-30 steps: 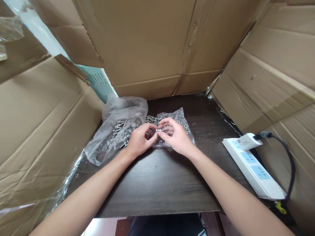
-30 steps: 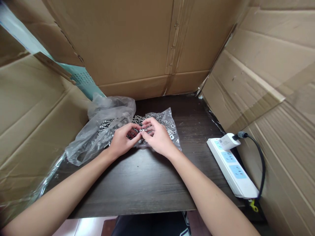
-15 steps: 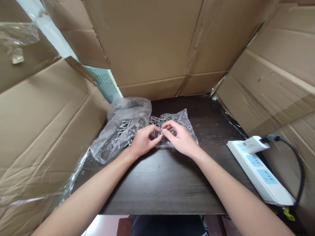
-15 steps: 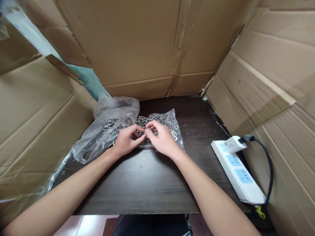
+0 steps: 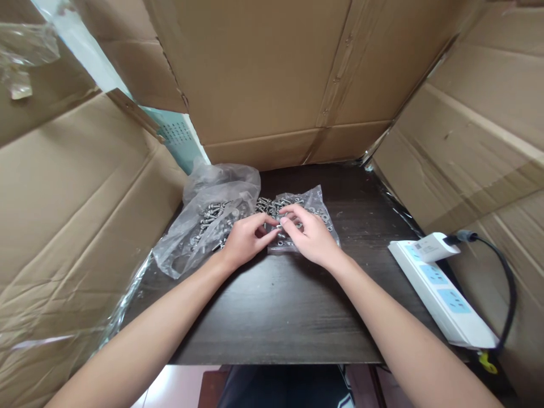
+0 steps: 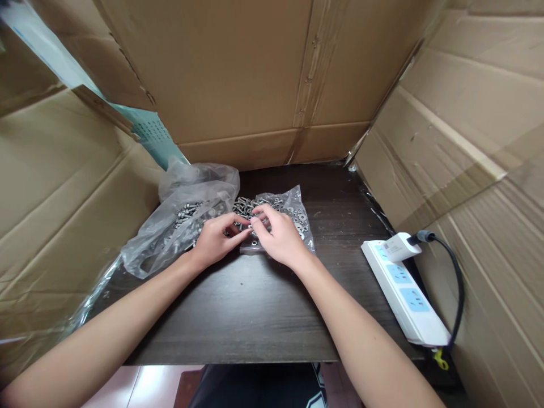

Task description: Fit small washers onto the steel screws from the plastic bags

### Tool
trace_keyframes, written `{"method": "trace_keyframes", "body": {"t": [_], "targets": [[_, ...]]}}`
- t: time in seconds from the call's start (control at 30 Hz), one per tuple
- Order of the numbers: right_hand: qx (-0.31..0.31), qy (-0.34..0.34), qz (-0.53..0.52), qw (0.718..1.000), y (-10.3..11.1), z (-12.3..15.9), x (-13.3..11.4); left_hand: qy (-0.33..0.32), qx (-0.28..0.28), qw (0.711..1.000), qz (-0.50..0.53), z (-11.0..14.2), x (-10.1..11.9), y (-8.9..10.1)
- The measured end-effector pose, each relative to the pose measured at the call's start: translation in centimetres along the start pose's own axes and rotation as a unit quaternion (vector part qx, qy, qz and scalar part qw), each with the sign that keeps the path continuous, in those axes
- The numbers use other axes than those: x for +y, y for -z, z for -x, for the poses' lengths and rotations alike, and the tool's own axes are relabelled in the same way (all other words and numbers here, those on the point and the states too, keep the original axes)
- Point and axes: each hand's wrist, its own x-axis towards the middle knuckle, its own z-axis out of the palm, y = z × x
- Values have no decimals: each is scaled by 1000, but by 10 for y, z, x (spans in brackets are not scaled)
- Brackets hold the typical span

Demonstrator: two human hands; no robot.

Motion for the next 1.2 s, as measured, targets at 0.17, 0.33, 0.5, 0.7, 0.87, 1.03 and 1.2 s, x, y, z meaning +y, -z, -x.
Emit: {"method": "trace_keyframes", "body": {"t": [0.17, 0.33, 0.5, 0.7, 0.87, 1.03, 1.2], "targets": [[-21, 11, -44, 999, -1, 1, 0, -1, 7, 1000, 10, 0, -1, -1], [-14, 52, 23, 998, -2, 2, 1, 4, -9, 1000, 11, 0, -1, -1], [-31, 76, 58, 995, -3, 3, 3, 15, -18, 1000, 14, -1, 4, 1], [-30, 55, 65, 996, -1, 2, 1, -5, -3, 1000, 18, -1, 6, 1], [-32, 71, 31, 997, -1, 2, -2, -6, -9, 1000, 21, -1, 3, 1], [-30, 37, 42, 998, -2, 2, 0, -5, -8, 1000, 14, 0, 3, 0], [-40, 45, 61, 996, -2, 2, 1, -16, -2, 1000, 16, 0, 6, -1]]}}
